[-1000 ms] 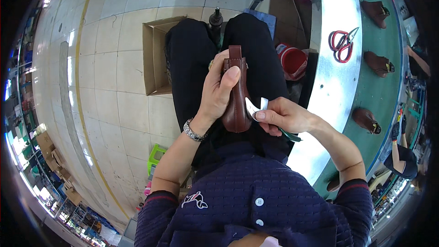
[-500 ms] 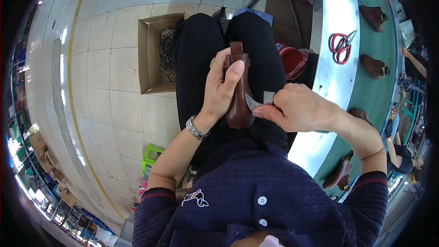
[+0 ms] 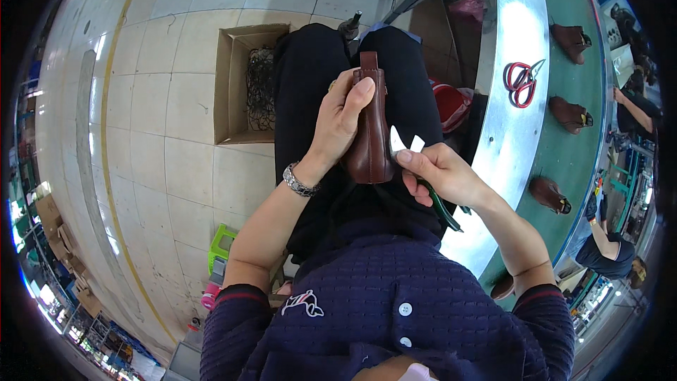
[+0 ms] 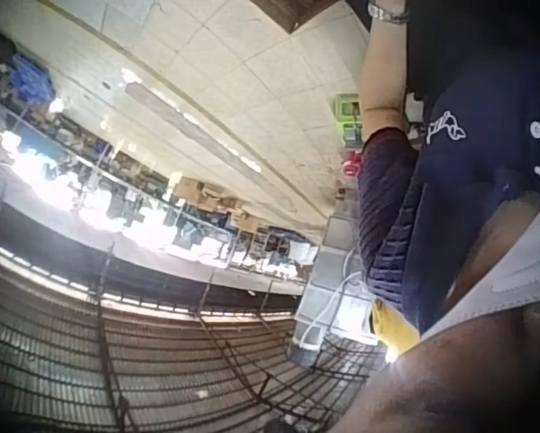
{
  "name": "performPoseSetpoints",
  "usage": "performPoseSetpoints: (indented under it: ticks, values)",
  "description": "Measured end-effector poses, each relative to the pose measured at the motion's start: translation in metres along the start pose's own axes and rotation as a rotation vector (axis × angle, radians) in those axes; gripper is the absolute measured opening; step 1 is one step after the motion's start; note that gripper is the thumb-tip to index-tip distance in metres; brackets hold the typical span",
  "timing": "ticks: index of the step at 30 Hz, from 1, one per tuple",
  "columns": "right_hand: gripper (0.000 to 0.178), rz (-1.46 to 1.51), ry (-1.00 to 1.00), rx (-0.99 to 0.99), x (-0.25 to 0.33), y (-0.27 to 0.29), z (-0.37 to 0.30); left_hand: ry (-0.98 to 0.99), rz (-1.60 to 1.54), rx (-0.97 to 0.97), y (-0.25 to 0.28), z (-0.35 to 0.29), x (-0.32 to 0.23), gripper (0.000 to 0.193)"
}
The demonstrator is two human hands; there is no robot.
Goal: Using various hand tools to trim, scrape, and shape shoe uppers and soles during the assembly process.
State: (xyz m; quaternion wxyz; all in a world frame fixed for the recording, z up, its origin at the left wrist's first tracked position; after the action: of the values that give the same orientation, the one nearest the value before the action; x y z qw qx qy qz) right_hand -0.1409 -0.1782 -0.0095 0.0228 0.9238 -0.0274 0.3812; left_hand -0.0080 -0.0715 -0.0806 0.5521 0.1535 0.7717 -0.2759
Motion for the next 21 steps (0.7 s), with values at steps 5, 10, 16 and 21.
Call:
performPoseSetpoints:
  ticks: [5, 10, 16, 21]
  values:
    - [0.065, 0.090, 0.010, 0.075, 0.003, 0.010, 0.011, 0.040, -0.068, -0.008, -0.009, -0.002, -0.002, 0.046]
    - [0.067, -0.323, -0.002, 0.106, 0.042, 0.014, 0.008, 0.072, -0.067, -0.053, -0.013, -0.003, -0.007, 0.047]
    - [0.066, -0.553, -0.004, 0.008, 0.046, 0.013, 0.008, 0.173, -0.157, 0.103, -0.001, 0.006, 0.004, 0.066]
    - [0.060, -0.054, -0.011, -0.403, -0.032, 0.063, -0.015, 0.131, -0.130, 0.327, 0.010, -0.018, 0.009, 0.120]
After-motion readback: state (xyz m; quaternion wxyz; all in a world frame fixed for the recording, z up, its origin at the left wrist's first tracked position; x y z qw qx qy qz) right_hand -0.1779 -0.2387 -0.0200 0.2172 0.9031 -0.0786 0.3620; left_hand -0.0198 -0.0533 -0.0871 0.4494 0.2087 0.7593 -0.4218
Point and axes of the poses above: each hand's wrist, its own z-axis towards the middle knuckle, its own y-axis out of the back of the hand, x = y × z, the point moved 4 cm from there along z, towards the middle knuckle, and after that the axes turned 9 degrees about -x, right-handed, at the moved point
